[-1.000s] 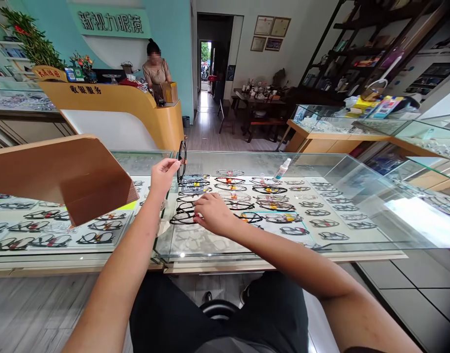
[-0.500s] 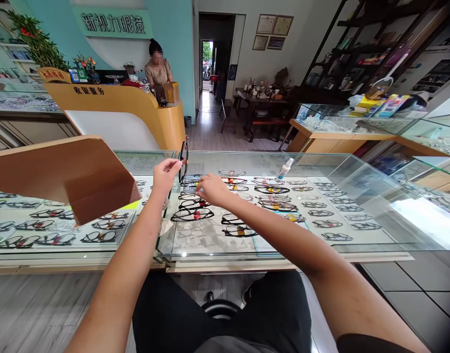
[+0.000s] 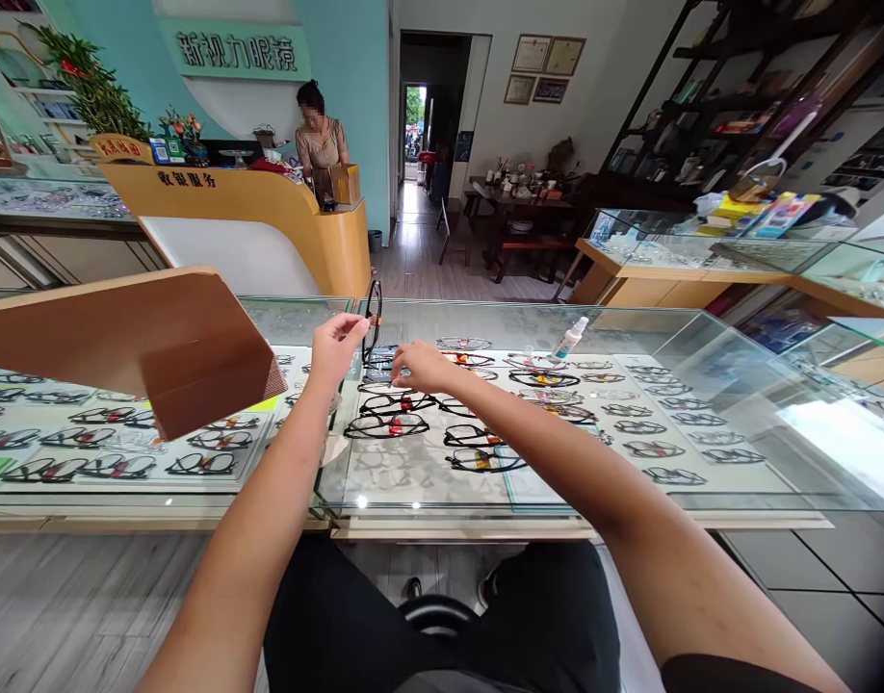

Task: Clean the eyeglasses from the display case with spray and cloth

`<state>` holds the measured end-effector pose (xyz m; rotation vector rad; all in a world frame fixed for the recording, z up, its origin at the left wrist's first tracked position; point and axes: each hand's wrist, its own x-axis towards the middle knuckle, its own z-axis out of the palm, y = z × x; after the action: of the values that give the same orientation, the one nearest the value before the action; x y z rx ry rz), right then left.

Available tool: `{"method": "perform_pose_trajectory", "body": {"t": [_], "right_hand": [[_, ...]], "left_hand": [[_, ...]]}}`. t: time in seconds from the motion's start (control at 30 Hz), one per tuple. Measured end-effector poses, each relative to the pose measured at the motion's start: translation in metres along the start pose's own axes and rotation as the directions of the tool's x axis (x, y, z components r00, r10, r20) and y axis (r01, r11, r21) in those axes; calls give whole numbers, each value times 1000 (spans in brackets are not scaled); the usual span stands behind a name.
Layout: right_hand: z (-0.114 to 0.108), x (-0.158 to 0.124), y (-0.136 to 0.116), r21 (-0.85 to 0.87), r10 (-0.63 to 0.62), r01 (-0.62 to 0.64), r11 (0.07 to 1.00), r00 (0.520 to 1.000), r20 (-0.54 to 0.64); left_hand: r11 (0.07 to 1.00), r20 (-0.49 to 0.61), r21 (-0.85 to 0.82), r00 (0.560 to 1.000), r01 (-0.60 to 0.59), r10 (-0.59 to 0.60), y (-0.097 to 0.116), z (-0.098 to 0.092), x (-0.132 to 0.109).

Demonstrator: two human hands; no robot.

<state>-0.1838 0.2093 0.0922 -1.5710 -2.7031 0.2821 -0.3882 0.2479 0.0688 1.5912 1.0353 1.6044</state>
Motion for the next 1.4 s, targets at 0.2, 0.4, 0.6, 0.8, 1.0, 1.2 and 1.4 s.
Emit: {"method": "perform_pose_trajectory", "body": {"t": [0.2, 0.4, 0.6, 0.8, 1.0, 1.2, 1.4], "right_hand": [[1, 1, -2, -8, -8, 8, 1000, 1000, -26], [5, -3, -6, -44, -19, 16, 999, 998, -54], [10, 4, -6, -93, -15, 7, 996, 997, -80], [13, 14, -3, -132, -10, -5, 991, 994, -113], [10, 20, -4, -146, 13, -32, 989, 992, -128], [3, -8, -19, -95, 0, -14, 995, 989, -149], [20, -52, -40, 24, -132, 133, 991, 989, -67]], "left_hand": [[1000, 1, 14, 1000, -10, 10, 0, -1, 0], [999, 4, 25, 1000, -21, 21, -1, -1, -1], [1000, -1, 22, 1000, -19, 19, -1, 0, -2], [1000, 2, 19, 1000, -14, 14, 0, 0, -1], [999, 6, 28, 1000, -19, 19, -1, 1, -1], [999, 4, 36, 999, -32, 32, 0, 0, -2], [997, 20, 54, 999, -49, 48, 3, 0, -3]]}}
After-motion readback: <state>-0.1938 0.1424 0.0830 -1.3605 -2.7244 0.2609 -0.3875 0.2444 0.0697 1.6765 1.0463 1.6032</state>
